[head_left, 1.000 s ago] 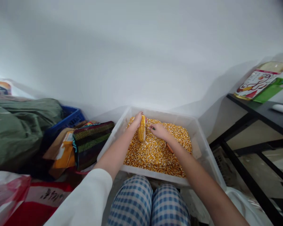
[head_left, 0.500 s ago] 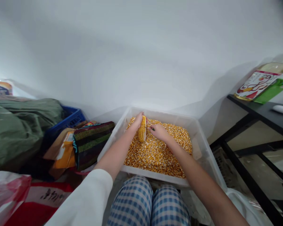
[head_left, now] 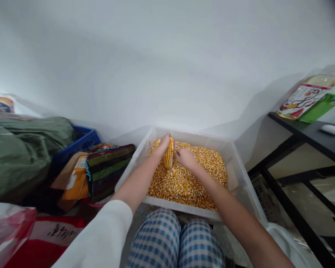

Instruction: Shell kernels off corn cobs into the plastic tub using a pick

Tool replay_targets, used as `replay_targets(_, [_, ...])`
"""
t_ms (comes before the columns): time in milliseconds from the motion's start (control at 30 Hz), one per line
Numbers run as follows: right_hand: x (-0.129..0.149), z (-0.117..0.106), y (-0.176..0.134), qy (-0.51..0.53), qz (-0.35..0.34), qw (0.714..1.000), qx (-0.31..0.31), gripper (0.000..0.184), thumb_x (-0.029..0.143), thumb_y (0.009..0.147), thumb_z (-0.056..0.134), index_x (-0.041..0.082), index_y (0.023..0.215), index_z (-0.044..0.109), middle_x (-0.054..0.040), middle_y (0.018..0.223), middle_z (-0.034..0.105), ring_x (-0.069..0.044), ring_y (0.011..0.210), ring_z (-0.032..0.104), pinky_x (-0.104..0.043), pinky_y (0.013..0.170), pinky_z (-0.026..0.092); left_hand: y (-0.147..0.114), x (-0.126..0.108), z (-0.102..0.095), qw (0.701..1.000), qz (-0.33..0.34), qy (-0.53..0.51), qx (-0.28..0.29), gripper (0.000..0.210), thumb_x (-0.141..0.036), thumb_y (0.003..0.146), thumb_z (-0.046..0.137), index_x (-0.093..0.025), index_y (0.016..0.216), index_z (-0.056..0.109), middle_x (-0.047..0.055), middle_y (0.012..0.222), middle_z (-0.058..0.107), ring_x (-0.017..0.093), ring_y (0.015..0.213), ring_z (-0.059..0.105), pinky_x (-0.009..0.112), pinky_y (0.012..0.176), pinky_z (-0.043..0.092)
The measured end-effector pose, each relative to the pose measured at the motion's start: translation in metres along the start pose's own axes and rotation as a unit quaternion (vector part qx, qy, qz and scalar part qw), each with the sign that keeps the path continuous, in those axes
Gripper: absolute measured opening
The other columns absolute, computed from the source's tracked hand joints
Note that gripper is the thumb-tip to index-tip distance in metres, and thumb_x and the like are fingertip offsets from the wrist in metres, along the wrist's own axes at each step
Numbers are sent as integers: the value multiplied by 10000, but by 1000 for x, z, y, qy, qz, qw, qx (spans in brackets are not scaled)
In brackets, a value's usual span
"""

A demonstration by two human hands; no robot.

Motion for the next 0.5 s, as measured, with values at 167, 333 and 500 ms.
replay_targets(167, [1,4,-2,-9,-13,1000,3,338,233,901,370,123,887,690,-161,881,683,-218,828,639,-264,749,423,1,3,5,999,5,41,-20,339,-344,829,330,-161,723,594,31,423,505,172,409,517,259,451,364])
replay_targets(333, [-1,2,-2,-25,-27,999,16,317,212,885,391,128,878,697,-155,881,686,-220,823,638,-261,737,426,-5,1,12,999,16,39,-16,313,-303,843,324,-177,666,548,14,424,489,157,375,481,259,450,354])
replay_targets(500, [-6,-12,-3,-1,-107,993,49,254,173,840,451,139,851,703,-116,884,695,-194,791,627,-237,714,416,-14,-1,23,996,35,76,5,377,-330,867,302,-190,573,494,2,386,454,148,353,445,258,451,357])
Point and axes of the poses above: each hand's wrist, its own y-axis towards the middle knuckle, its own z-axis out of the palm, x = y × z, the point moved 5 cm from there along y, towards the middle knuckle
